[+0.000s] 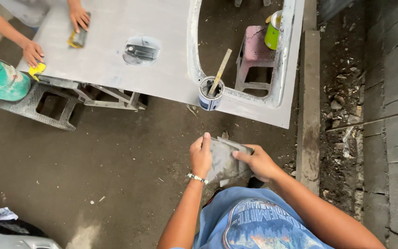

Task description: The person applies a yellowish body filler to a white car hood using a metal spreader. They smooth the filler across the surface and then scrape excess material from the spreader into a container. The person also uses a sanding block to smooth the filler on the hood.

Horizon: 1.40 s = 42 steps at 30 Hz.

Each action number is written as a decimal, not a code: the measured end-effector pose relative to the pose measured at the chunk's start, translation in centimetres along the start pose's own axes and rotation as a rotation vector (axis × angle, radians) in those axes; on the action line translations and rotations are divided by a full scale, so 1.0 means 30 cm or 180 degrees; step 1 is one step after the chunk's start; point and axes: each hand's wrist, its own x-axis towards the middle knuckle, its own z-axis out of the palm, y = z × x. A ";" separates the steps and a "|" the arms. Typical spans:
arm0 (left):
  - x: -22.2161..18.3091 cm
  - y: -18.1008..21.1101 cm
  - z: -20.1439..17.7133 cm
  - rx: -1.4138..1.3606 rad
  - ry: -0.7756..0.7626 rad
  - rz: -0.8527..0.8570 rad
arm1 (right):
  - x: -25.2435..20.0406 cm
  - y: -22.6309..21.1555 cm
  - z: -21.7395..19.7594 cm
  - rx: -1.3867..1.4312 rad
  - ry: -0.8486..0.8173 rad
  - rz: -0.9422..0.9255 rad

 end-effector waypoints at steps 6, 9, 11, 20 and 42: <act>0.031 0.060 -0.122 -0.0401 0.0846 -0.0575 | -0.030 0.011 0.041 -0.0184 0.0162 -0.0082; -0.022 0.109 -0.148 0.0619 0.0730 0.0683 | -0.035 0.008 0.075 -0.0620 0.0411 -0.0151; -0.099 0.135 -0.089 0.0726 -0.0360 0.0329 | -0.025 0.015 0.102 -0.0738 0.0421 -0.0537; -0.041 0.071 0.037 -0.0945 -0.0336 -0.0246 | -0.053 -0.006 0.204 -0.0528 -0.0079 -0.1667; 0.262 0.026 0.781 -0.0392 -0.0817 0.0151 | 0.257 -0.160 -0.495 -0.1411 0.0595 -0.1321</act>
